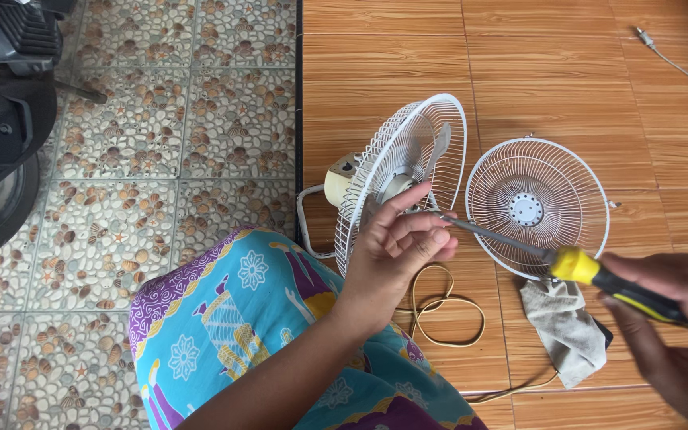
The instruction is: The person uses a screwdriver to loosen screws on the front grille of a small electric fan. They hold the fan steady with one hand while turning the screwdriver with the other, working on multiple screws around the grille.
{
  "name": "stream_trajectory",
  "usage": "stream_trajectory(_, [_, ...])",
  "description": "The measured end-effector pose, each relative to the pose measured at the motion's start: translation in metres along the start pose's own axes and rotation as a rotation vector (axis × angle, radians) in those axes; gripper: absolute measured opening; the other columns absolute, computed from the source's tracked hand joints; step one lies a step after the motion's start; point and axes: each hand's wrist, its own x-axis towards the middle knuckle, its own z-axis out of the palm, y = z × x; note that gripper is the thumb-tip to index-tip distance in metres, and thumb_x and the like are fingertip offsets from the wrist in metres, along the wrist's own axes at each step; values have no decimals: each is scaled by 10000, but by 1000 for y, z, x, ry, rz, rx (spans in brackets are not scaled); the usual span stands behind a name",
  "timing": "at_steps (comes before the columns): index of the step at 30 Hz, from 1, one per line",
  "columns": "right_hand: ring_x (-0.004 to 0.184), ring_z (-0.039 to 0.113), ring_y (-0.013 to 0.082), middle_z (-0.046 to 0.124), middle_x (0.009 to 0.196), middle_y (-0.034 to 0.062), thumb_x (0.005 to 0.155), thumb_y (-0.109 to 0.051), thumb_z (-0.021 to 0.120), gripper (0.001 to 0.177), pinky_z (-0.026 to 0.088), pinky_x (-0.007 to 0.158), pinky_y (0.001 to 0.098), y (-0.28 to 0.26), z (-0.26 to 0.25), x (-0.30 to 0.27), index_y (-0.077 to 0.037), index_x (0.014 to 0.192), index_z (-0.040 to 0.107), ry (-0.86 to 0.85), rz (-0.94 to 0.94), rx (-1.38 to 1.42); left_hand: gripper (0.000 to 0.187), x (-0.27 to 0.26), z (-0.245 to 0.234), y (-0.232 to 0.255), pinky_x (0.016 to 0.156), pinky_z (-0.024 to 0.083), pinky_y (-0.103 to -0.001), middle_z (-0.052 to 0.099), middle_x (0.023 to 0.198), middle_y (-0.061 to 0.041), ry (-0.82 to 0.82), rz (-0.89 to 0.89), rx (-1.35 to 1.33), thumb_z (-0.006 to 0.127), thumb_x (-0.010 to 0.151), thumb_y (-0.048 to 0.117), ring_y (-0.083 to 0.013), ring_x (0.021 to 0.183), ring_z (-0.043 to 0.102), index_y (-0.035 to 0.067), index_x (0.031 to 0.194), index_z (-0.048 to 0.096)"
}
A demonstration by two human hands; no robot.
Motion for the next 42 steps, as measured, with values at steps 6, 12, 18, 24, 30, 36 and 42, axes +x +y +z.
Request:
stream_trajectory(6, [1071, 686, 180, 686, 1161, 105, 1061, -274, 502, 381, 564, 961, 264, 147, 21, 51, -25, 1339, 582, -322, 381, 352, 427, -24, 6, -3, 683, 621, -294, 602, 1200, -151, -2, 78, 620, 714, 942, 109, -152, 802, 722, 30, 1318, 526])
stream_trajectory(12, [986, 718, 164, 720, 1091, 61, 847, -202, 731, 413, 597, 870, 304, 27, -20, 174, -76, 1228, 638, -351, -249, -151, 487, -48, 2, -10, 635, 580, -293, 593, 1135, -141, -37, -134, 755, 752, 926, 167, -196, 739, 669, 66, 1350, 534])
stream_trajectory(18, [974, 728, 213, 710, 1070, 107, 706, -109, 811, 423, 615, 852, 360, -115, -4, 240, -53, 1110, 700, -376, -291, -257, 677, -59, -3, -41, 927, 599, -346, 324, 1469, -177, -13, -181, 554, 724, 951, 217, -225, 1113, 656, 128, 1524, 374])
stream_trajectory(24, [959, 750, 179, 729, 1032, 64, 716, -152, 819, 398, 594, 793, 330, -143, 10, 266, -75, 1097, 733, -465, -378, -236, 769, -40, -2, -60, 1044, 562, -385, 191, 1567, -205, 41, -175, 483, 700, 951, 235, -267, 1230, 615, 166, 1611, 310])
stream_trajectory(30, [862, 761, 146, 730, 952, 20, 749, -239, 850, 355, 596, 755, 311, -156, 18, 279, -132, 1070, 742, -567, -357, -366, 764, -25, -2, -71, 1016, 570, -379, 275, 1510, -238, 61, -200, 441, 665, 963, 256, -260, 1177, 644, 144, 1619, 289])
stream_trajectory(36, [868, 760, 144, 726, 962, 7, 728, -245, 829, 372, 590, 726, 299, -165, 27, 287, -148, 1072, 727, -615, -372, -457, 857, -21, -6, -83, 987, 567, -389, 378, 1554, -264, 109, -95, 468, 673, 979, 233, -256, 1157, 630, 104, 1675, 189])
stream_trajectory(42, [850, 757, 122, 723, 961, -12, 718, -257, 839, 368, 581, 701, 288, -170, 31, 292, -176, 1061, 733, -629, -381, -475, 879, -22, -8, -80, 987, 562, -397, 293, 1638, -259, 111, -46, 523, 672, 982, 199, -257, 1171, 586, 74, 1672, 142])
